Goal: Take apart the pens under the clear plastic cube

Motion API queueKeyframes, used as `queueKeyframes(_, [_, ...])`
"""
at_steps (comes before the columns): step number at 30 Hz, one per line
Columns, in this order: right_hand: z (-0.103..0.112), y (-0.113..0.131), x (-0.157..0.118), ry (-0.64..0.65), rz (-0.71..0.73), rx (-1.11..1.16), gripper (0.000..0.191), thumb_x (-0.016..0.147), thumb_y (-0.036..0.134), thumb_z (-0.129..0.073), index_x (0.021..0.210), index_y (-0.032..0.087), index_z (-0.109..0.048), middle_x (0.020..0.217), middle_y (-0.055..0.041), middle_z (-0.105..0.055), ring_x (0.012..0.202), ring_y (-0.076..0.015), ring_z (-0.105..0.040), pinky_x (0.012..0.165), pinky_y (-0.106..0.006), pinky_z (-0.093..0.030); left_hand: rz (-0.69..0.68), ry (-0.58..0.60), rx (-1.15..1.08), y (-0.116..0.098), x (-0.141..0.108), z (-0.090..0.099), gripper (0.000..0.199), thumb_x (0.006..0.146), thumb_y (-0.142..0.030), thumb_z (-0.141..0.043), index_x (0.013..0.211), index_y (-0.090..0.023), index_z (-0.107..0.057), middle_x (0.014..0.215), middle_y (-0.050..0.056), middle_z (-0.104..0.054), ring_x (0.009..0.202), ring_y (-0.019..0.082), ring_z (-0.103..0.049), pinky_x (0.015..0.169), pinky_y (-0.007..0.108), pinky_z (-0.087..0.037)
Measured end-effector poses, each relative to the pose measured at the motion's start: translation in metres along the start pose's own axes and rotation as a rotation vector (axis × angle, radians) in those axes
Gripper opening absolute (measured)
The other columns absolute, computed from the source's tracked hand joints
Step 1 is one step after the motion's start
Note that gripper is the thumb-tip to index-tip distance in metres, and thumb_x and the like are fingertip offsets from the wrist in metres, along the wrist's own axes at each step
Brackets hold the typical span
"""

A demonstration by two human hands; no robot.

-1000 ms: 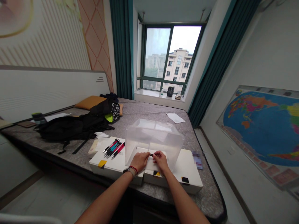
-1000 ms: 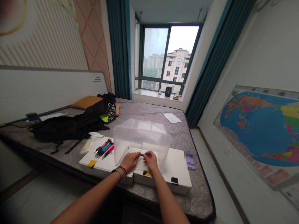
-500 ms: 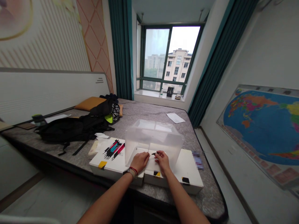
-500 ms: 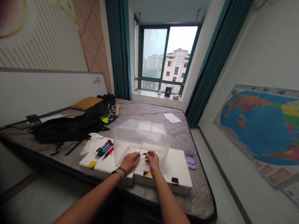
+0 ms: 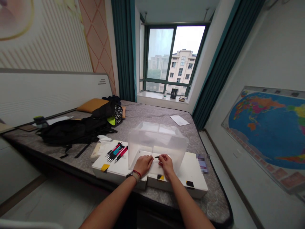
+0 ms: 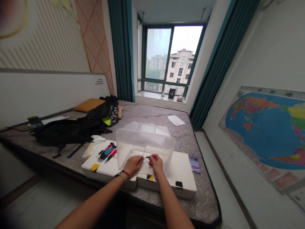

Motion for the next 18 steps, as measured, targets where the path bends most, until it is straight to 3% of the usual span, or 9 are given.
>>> queueKeyframes(4, [-0.0014, 0.001, 0.0, 0.006, 0.004, 0.027, 0.037, 0.066, 0.046, -0.074, 0.083, 0.018, -0.056, 0.056, 0.0051, -0.055, 0.043, -0.007, -0.046, 0.046, -0.02, -0.042, 0.018, -0.019, 0.006, 0.0012, -0.0005, 0.002, 0.037, 0.098, -0.041, -0.027, 0.09, -0.022, -0.058, 0.082, 0.005, -0.064, 0.079, 0.018, -0.057, 0.071, 0.03, -0.036])
queueKeyframes(12, [-0.0055, 0.0013, -0.0019, 0.049, -0.019, 0.039, 0.037, 0.065, 0.043, -0.076, 0.084, 0.016, -0.059, 0.062, 0.0023, -0.061, 0.047, -0.0063, -0.049, 0.049, -0.018, -0.042, 0.025, -0.022, 0.028, 0.0039, -0.0003, -0.0004, 0.042, 0.097, -0.044, -0.029, 0.078, -0.021, -0.058, 0.075, 0.004, -0.064, 0.074, 0.018, -0.057, 0.068, 0.029, -0.034])
queueKeyframes(18, [0.0023, 0.0077, -0.0038, -0.045, -0.015, 0.078, 0.035, 0.066, 0.041, -0.075, 0.083, 0.017, -0.058, 0.064, 0.0025, -0.06, 0.049, -0.0072, -0.051, 0.051, -0.02, -0.046, 0.047, -0.051, 0.011, 0.0063, -0.0013, 0.0024, 0.037, 0.096, -0.041, -0.033, 0.078, -0.02, -0.059, 0.075, 0.005, -0.064, 0.074, 0.018, -0.057, 0.069, 0.029, -0.034])
Point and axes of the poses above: each hand's wrist, its own x-axis towards the middle knuckle, its own z-axis out of the back of the hand, y = z × x, the point moved 10 cm from there along x, towards the middle knuckle
